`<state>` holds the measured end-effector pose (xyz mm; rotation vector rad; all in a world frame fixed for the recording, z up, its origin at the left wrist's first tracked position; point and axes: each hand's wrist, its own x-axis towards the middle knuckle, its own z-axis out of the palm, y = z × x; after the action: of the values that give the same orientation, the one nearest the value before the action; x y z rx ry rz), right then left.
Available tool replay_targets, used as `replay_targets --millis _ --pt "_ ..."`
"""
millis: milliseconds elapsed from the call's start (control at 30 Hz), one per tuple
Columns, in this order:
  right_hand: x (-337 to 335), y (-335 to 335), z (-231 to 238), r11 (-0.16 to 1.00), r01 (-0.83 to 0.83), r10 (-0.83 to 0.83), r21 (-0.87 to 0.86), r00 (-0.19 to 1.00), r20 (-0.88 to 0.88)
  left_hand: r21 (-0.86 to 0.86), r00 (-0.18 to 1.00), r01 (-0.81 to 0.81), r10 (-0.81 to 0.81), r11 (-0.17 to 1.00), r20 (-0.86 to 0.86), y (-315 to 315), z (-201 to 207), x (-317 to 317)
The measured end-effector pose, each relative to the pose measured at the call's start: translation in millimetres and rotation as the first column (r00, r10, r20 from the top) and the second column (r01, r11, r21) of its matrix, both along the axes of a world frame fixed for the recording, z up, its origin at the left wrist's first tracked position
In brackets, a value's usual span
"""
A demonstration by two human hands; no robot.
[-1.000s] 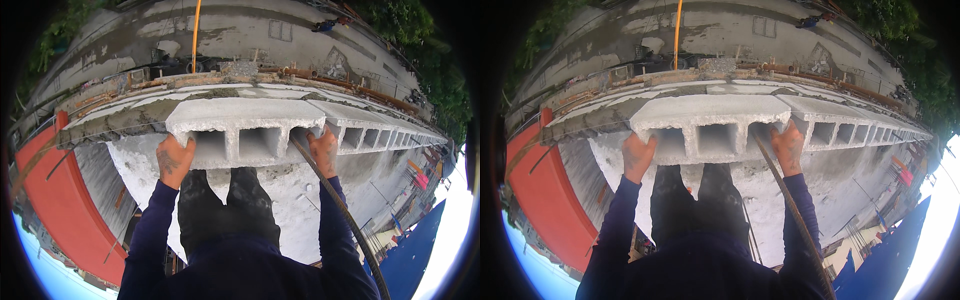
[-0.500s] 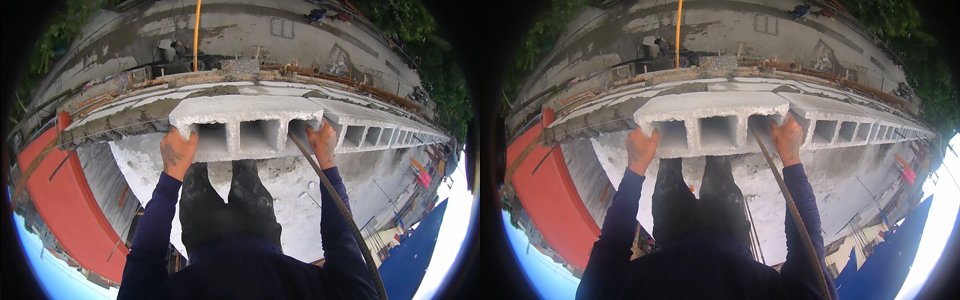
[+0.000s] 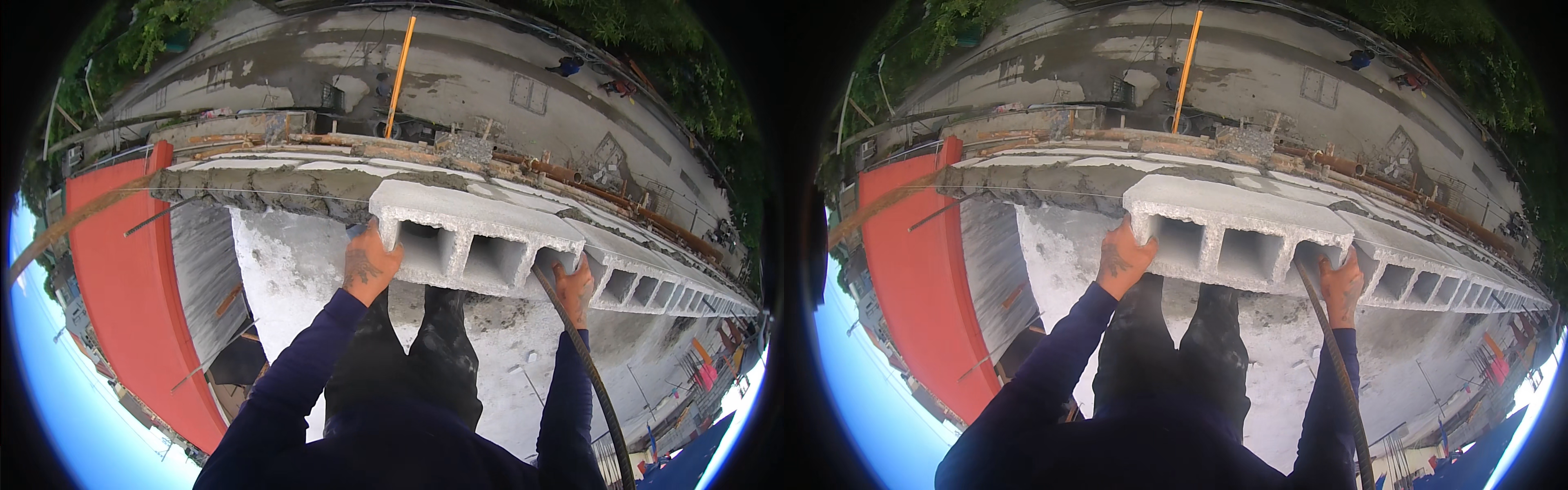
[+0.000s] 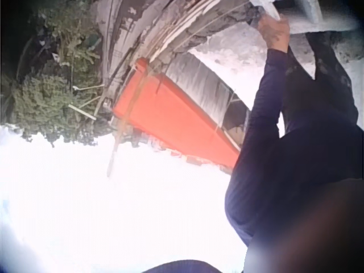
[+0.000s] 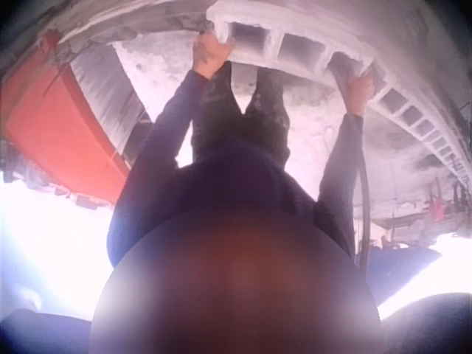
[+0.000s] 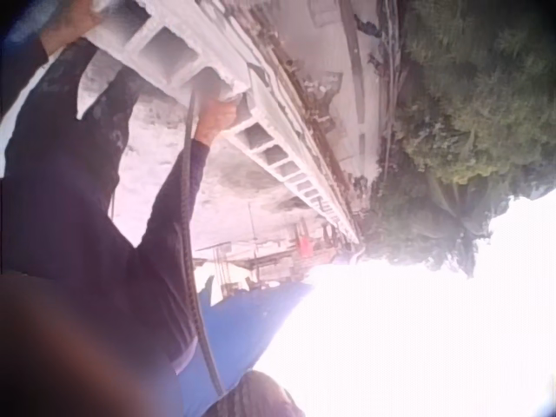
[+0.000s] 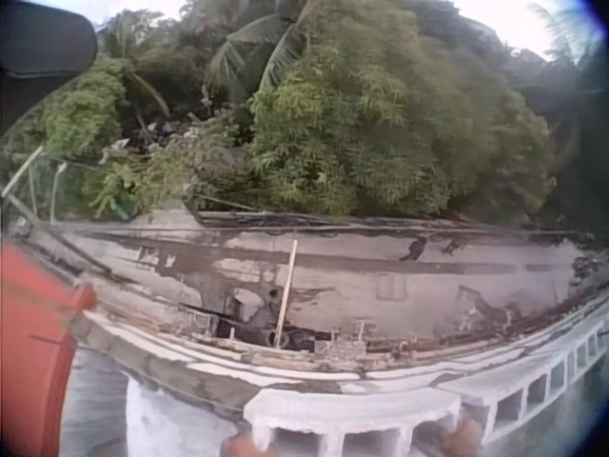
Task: The person picks up hollow concrete blocks from a stack, carries them to a partially built wall, and places them in a line on top of existing blocks. The person repeats this process multiple times, walking back and forth between the stack and the wall.
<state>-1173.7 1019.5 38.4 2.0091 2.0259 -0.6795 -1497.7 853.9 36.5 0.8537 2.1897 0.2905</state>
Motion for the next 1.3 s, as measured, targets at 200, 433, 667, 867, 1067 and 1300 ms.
replay_targets --millis 200,433,667,867,1067,1300 --pt "5 1 -8 1.000 0.000 0.000 -0.012 1.000 0.012 0.009 0.998 -0.046 0.045 0.999 0.052 3 3 0" --pt "0 4 -1 0.999 -0.035 0.035 -0.019 0.999 0.004 0.019 0.999 -0.040 0.040 0.999 0.022 2 1 0" --pt "-2 5 -1 0.999 -0.037 0.037 -0.012 0.999 0.008 0.005 0.998 -0.064 0.064 0.998 0.030 -1 -2 2" --pt "-2 3 -4 1.000 0.000 0.000 0.003 0.998 0.055 0.010 0.999 -0.012 0.013 1.000 -0.047 1 -3 1" --pt "-1 2 -2 1.000 0.006 -0.005 -0.004 0.998 0.055 0.048 0.993 0.098 -0.094 0.994 -0.073 2 -5 -4" --pt "0 2 -2 0.999 0.034 -0.034 -0.013 0.999 0.009 0.079 0.996 0.087 -0.084 0.993 -0.039 -1 -10 -5"
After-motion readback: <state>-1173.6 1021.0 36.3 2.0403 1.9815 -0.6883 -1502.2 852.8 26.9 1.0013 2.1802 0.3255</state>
